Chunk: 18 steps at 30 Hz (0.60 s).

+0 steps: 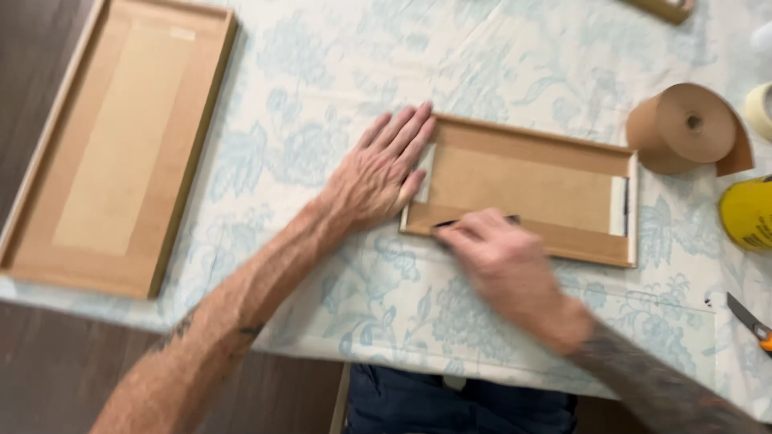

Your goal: Applying brown paper tape to the back of a picture frame to seal it

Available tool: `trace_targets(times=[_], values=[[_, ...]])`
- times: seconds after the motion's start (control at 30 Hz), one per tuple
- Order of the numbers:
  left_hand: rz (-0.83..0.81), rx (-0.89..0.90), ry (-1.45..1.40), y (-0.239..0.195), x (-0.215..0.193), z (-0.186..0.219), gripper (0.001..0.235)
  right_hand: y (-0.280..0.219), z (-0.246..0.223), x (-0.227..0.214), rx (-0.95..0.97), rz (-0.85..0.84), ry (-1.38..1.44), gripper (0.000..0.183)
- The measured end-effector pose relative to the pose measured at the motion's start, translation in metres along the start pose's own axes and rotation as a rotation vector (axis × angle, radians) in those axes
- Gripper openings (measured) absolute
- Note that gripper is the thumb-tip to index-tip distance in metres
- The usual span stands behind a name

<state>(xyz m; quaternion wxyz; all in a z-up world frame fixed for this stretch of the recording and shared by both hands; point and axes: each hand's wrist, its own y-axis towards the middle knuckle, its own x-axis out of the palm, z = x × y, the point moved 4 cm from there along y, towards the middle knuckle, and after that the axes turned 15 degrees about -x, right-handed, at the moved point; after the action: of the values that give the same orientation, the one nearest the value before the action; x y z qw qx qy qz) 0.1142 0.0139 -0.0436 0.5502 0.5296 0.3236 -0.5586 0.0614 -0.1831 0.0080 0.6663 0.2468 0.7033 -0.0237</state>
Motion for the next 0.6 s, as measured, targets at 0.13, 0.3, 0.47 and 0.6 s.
trace_targets(times=[0.13,0.3,0.47,0.6], values=[[-0.063,0.000,-0.052,0.001,0.002,0.003,0.073,0.025,-0.023,0.005,-0.086,0.078,-0.030,0.014],[-0.094,0.037,-0.055,0.006,-0.005,0.005,0.073,-0.022,0.014,-0.026,-0.050,0.054,-0.011,0.017],[-0.078,0.011,-0.044,-0.001,-0.001,0.002,0.072,-0.115,0.074,-0.068,0.067,-0.231,0.097,0.020],[-0.005,0.076,-0.024,-0.001,-0.004,0.003,0.067,-0.162,0.122,-0.081,0.026,-0.472,-0.115,0.038]])
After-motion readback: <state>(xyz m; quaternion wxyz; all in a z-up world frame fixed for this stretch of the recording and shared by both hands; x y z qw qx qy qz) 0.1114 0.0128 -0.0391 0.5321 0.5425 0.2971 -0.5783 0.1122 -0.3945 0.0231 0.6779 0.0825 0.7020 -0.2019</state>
